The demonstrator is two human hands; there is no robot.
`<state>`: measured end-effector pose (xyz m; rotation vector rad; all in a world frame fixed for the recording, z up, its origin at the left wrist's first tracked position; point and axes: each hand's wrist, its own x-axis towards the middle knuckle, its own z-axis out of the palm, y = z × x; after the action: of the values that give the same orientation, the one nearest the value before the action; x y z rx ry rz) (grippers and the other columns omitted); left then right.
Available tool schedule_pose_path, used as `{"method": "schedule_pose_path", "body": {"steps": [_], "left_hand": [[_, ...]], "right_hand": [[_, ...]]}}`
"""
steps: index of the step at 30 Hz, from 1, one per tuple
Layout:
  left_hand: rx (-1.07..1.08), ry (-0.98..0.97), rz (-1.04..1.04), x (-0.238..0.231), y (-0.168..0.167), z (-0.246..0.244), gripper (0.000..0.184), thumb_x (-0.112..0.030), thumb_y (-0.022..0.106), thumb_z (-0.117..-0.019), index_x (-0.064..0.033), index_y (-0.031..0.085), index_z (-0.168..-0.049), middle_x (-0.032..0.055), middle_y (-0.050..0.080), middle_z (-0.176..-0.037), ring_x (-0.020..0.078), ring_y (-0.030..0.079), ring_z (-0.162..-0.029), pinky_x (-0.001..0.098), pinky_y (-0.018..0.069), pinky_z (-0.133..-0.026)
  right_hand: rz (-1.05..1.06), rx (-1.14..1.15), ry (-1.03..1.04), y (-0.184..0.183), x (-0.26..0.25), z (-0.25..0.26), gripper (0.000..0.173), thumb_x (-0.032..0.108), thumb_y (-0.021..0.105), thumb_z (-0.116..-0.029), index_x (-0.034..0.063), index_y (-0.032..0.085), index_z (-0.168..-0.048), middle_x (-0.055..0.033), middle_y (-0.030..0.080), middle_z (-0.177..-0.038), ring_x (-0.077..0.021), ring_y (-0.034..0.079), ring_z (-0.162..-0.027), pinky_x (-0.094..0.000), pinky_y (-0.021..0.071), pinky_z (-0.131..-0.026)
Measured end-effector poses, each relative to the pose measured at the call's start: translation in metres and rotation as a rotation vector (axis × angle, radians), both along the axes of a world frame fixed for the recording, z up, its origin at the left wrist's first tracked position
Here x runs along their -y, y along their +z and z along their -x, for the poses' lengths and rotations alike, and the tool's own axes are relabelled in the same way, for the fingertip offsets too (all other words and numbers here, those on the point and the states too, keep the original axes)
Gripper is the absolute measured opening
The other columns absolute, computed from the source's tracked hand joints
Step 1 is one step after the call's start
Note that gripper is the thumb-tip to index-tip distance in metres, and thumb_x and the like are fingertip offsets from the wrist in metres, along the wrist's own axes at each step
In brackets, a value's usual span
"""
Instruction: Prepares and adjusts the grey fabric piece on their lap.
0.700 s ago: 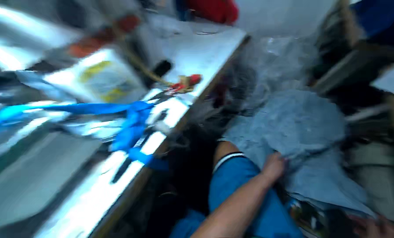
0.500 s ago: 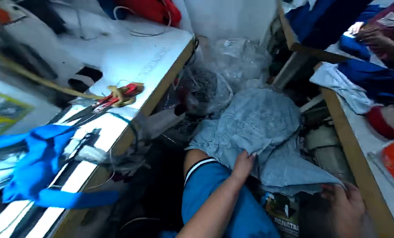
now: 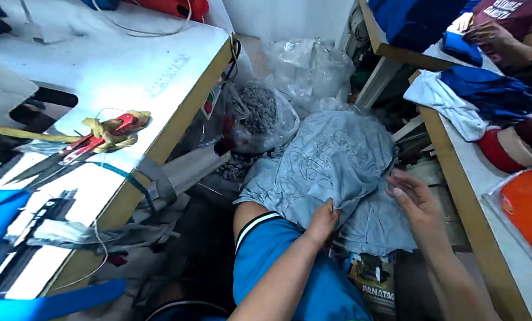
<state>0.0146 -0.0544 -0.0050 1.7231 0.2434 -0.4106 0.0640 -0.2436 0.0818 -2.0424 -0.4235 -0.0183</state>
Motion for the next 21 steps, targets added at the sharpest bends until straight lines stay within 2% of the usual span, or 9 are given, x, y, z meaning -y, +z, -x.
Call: {"method": "schedule_pose_path", "body": {"steps": [2, 3, 4, 6, 9, 12, 14, 17, 21], "left_hand": [[-0.018, 0.095, 0.092, -0.001, -0.001, 0.000, 0.038, -0.024, 0.047, -0.1098, 0.0060, 0.059, -0.130, 0.0262, 0.066, -0.116, 0.0355, 0.064, -0.111, 0.0547, 0.0480, -0.100], [-0.022, 0.109, 0.108, -0.001, -0.001, 0.001, 0.039, -0.027, 0.048, -0.1098, 0.0053, 0.061, -0.127, 0.0250, 0.067, -0.115, 0.0342, 0.064, -0.109, 0.0539, 0.0482, -0.098], [-0.033, 0.109, 0.125, -0.001, -0.001, 0.000, 0.040, -0.028, 0.048, -0.1098, 0.0056, 0.061, -0.126, 0.0249, 0.067, -0.115, 0.0341, 0.064, -0.110, 0.0535, 0.0483, -0.098], [-0.056, 0.113, 0.181, -0.001, 0.001, 0.000, 0.041, -0.028, 0.046, -0.1104, 0.0068, 0.058, -0.130, 0.0259, 0.065, -0.121, 0.0339, 0.063, -0.114, 0.0524, 0.0467, -0.102], [-0.061, 0.161, 0.254, -0.001, 0.002, 0.001, 0.041, -0.028, 0.045, -0.1108, 0.0040, 0.056, -0.134, 0.0227, 0.064, -0.125, 0.0297, 0.062, -0.117, 0.0489, 0.0463, -0.103], [-0.055, 0.197, 0.289, -0.002, 0.002, 0.002, 0.040, -0.027, 0.044, -0.1110, 0.0020, 0.056, -0.135, 0.0208, 0.065, -0.125, 0.0273, 0.062, -0.117, 0.0472, 0.0469, -0.103], [-0.059, 0.204, 0.283, -0.003, 0.002, 0.002, 0.041, -0.028, 0.044, -0.1111, 0.0020, 0.056, -0.136, 0.0214, 0.064, -0.128, 0.0282, 0.061, -0.119, 0.0479, 0.0460, -0.105], [-0.044, 0.206, 0.265, -0.004, 0.002, 0.003, 0.041, -0.028, 0.045, -0.1109, 0.0024, 0.056, -0.136, 0.0220, 0.064, -0.128, 0.0290, 0.061, -0.121, 0.0486, 0.0453, -0.106], [-0.039, 0.156, 0.197, -0.002, 0.003, 0.003, 0.041, -0.028, 0.045, -0.1108, 0.0042, 0.057, -0.132, 0.0241, 0.065, -0.124, 0.0320, 0.062, -0.117, 0.0514, 0.0455, -0.103]], "right_hand": [[0.274, 0.006, -0.140, -0.015, 0.026, 0.011, 0.028, 0.009, 0.060, -0.0999, -0.0078, 0.064, -0.121, -0.0212, 0.067, -0.118, -0.0270, 0.069, -0.101, -0.0453, 0.0574, -0.089], [0.421, -0.028, -0.153, -0.024, 0.038, 0.019, 0.024, 0.006, 0.063, -0.0982, -0.0085, 0.068, -0.117, -0.0254, 0.068, -0.114, -0.0342, 0.069, -0.099, -0.0513, 0.0570, -0.088], [0.541, -0.105, -0.146, -0.031, 0.046, 0.028, 0.025, 0.005, 0.065, -0.0965, -0.0092, 0.069, -0.117, -0.0304, 0.065, -0.118, -0.0421, 0.067, -0.102, -0.0575, 0.0542, -0.090], [0.699, -0.310, -0.147, -0.046, 0.053, 0.045, 0.036, 0.005, 0.070, -0.0931, -0.0070, 0.065, -0.127, -0.0352, 0.056, -0.134, -0.0492, 0.061, -0.114, -0.0594, 0.0500, -0.097], [0.781, -0.346, -0.201, -0.067, 0.056, 0.063, 0.049, -0.001, 0.074, -0.0873, -0.0024, 0.062, -0.135, -0.0346, 0.050, -0.141, -0.0503, 0.057, -0.123, -0.0576, 0.0512, -0.099], [0.747, -0.131, -0.226, -0.079, 0.063, 0.065, 0.025, -0.004, 0.062, -0.0944, -0.0082, 0.069, -0.118, -0.0341, 0.060, -0.127, -0.0496, 0.063, -0.113, -0.0591, 0.0529, -0.095], [0.708, -0.034, -0.233, -0.078, 0.068, 0.062, 0.018, -0.005, 0.059, -0.0971, -0.0095, 0.073, -0.108, -0.0322, 0.067, -0.117, -0.0485, 0.067, -0.107, -0.0603, 0.0539, -0.092], [0.690, -0.089, -0.302, -0.059, 0.069, 0.061, 0.021, -0.001, 0.056, -0.1009, -0.0100, 0.072, -0.110, -0.0304, 0.069, -0.115, -0.0449, 0.071, -0.097, -0.0578, 0.0567, -0.085], [0.687, -0.170, -0.387, -0.032, 0.057, 0.051, 0.024, 0.002, 0.049, -0.1038, -0.0126, 0.064, -0.115, -0.0304, 0.069, -0.100, -0.0433, 0.070, -0.084, -0.0580, 0.0557, -0.079]]}}
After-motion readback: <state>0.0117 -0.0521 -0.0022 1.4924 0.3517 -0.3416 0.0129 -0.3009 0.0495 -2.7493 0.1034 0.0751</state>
